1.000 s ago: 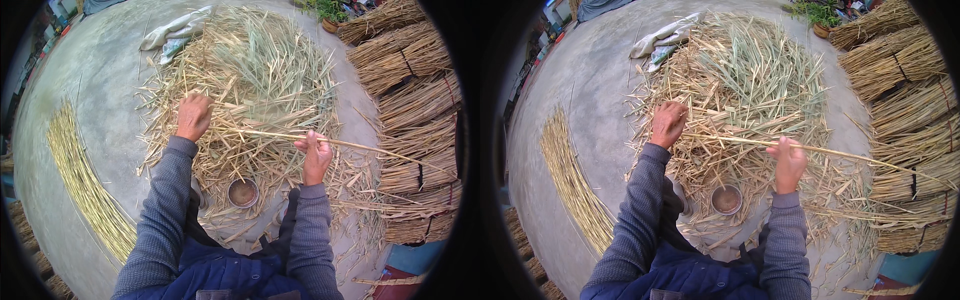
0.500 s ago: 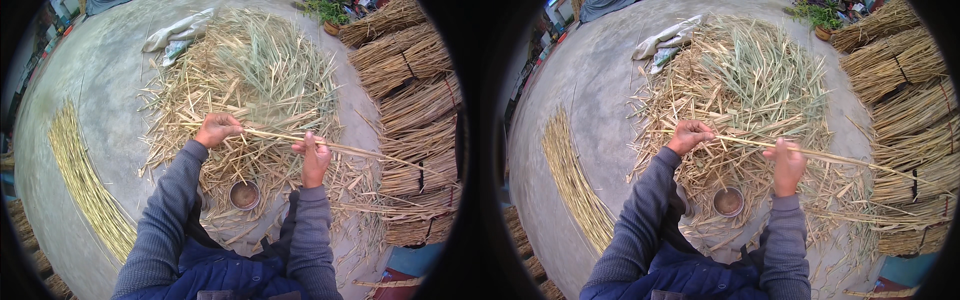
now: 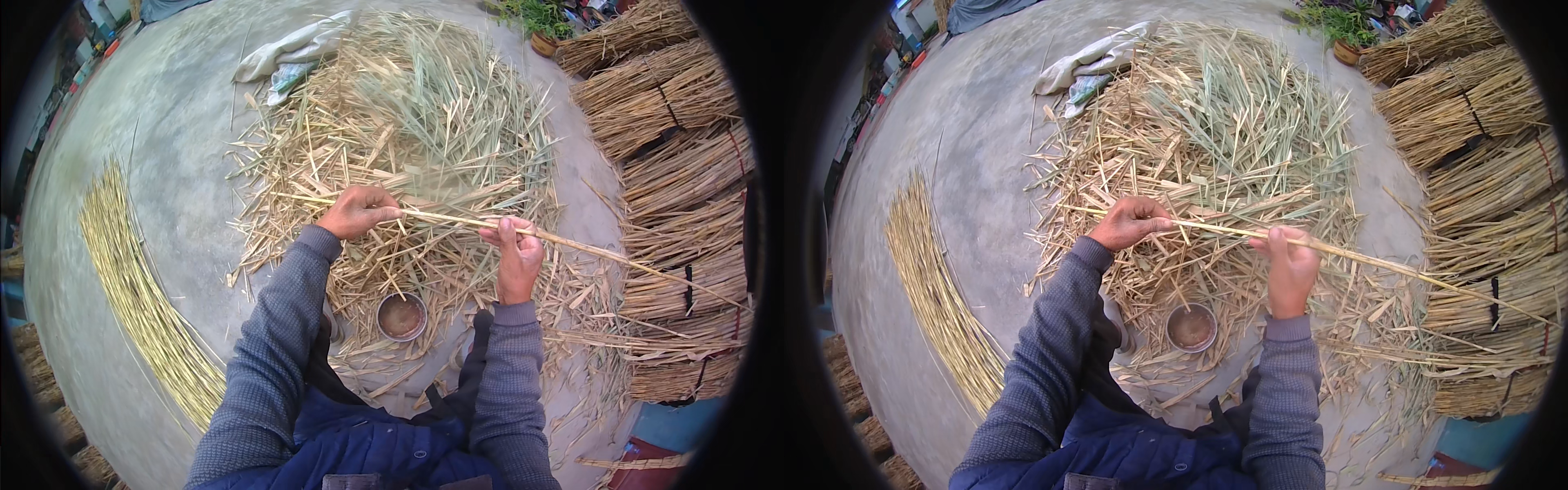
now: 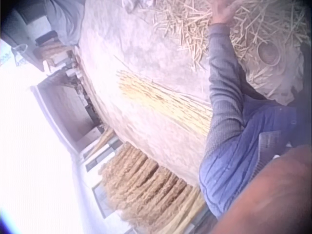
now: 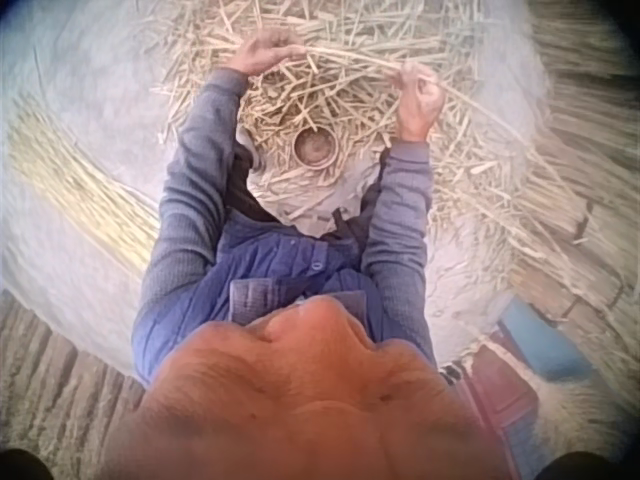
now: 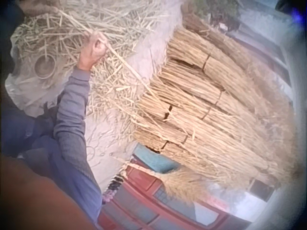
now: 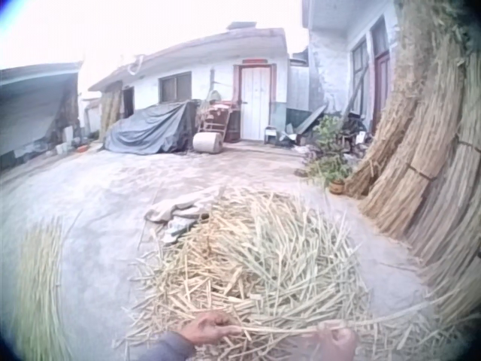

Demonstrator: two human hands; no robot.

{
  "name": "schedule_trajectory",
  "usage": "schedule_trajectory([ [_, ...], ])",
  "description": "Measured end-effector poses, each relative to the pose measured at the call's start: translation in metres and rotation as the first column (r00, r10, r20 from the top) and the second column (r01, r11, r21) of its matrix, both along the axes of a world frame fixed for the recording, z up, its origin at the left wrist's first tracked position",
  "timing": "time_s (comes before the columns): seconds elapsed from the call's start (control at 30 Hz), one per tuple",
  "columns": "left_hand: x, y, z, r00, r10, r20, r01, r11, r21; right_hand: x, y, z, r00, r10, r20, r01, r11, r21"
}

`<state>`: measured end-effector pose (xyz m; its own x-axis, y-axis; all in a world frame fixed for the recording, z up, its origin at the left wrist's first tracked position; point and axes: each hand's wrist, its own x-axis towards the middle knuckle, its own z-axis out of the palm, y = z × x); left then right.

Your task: The person sits on the floor and repeatedly strips dried palm fronds by hand, pulling off the leafy fibers to leave a bare central stalk. The stripped stalks are placed aside, and the loose fibers accumulate on the floor.

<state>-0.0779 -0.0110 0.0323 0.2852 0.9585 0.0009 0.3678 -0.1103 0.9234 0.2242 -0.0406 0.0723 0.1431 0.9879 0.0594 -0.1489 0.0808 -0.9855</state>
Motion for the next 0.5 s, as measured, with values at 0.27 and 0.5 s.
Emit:
schedule_trajectory([
  [0.27, -0.027, 0.013, 0.001, 0.750, 0.523, 0.405, -0.460, 0.852, -0.248, -0.006, -0.004, -0.002, 0.996, 0.091, -0.010, -0.091, 0.994, 0.064],
  [0.5, 0.048, -0.013, 0.013, 0.963, 0.145, -0.227, 0.037, 0.762, 0.647, -0.021, -0.002, -0.021, 0.967, 0.226, -0.114, -0.227, 0.974, -0.002],
])
